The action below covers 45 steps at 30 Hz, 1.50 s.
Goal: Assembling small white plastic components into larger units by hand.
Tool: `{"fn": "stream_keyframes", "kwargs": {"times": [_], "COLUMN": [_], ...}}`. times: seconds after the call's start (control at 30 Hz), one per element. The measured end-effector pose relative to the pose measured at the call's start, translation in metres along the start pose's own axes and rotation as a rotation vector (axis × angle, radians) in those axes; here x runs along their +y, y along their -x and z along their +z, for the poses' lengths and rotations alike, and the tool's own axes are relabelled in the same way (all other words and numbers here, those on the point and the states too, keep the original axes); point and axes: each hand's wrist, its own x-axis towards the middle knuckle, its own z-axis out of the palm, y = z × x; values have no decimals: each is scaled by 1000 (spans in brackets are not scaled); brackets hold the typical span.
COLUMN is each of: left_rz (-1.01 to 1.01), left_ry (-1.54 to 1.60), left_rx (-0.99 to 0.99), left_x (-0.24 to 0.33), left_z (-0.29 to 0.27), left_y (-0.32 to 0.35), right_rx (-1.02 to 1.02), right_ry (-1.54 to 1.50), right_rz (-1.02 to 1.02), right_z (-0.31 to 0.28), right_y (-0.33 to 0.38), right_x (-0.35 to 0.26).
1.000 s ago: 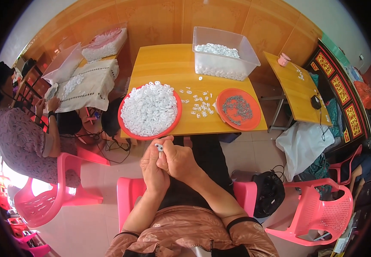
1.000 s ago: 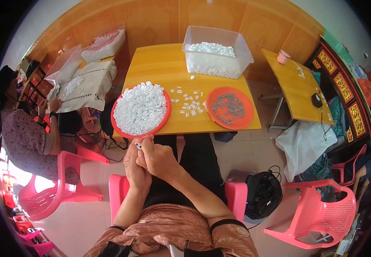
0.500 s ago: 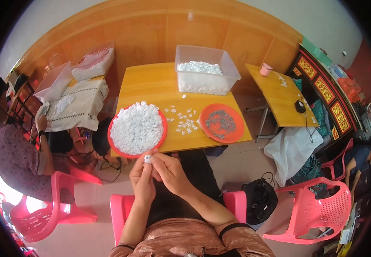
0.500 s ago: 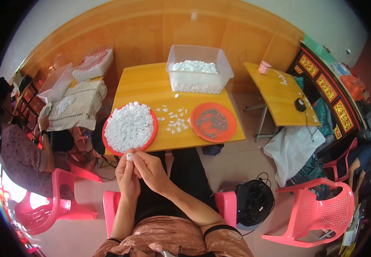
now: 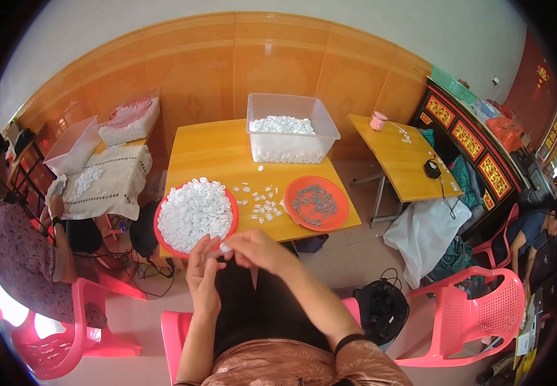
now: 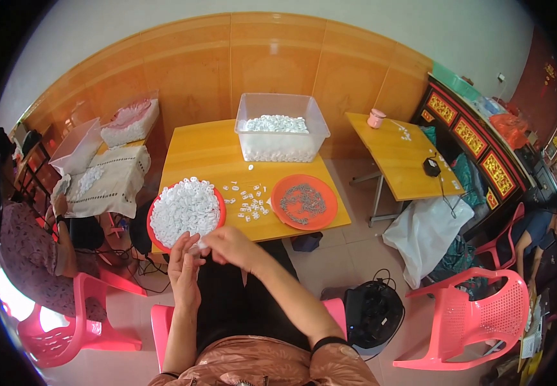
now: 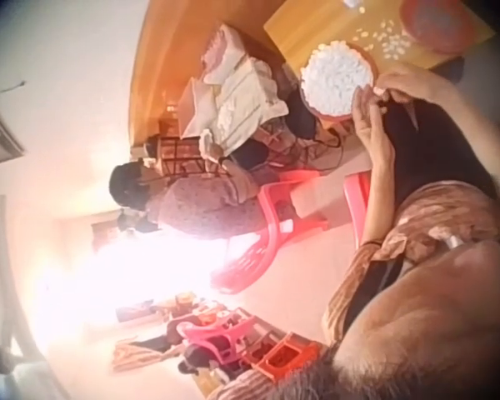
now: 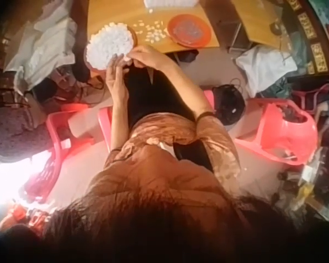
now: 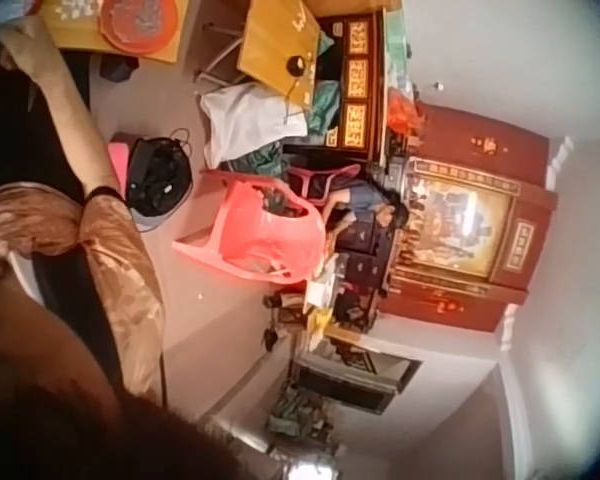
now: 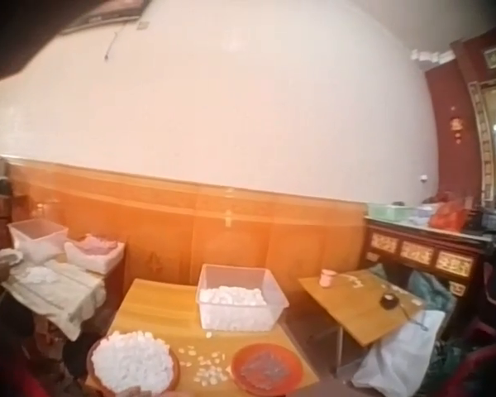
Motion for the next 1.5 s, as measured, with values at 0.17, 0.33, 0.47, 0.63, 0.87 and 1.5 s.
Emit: {"fn": "stream_keyframes", "kwargs": {"times": [0.17,0.33,0.47,0.63,0.87,1.5], "left_rz": [-115,-76,42,173,1,201], "left_ry": [-40,102,323,623,628,993], "left_rx": [68,-4,-83,-519,-1021,-1001], "left_x": [0,19,89,171,196,186], "left_z": [-1,1,8,28,10,43], "left_y": [0,8,22,37,27,28], "right_rx": [519,439,212,5,108,630], "right_ry": [-37,168,371,459,479,1133], "right_rz": [-220,-256,-128,13,59,-367], "right_z": [-80,-77,-47,-31,-36,-78], "right_y": [-55,-56,-25,7,26,-7], "right_x": [-57,-44,20,70,93,93]}}
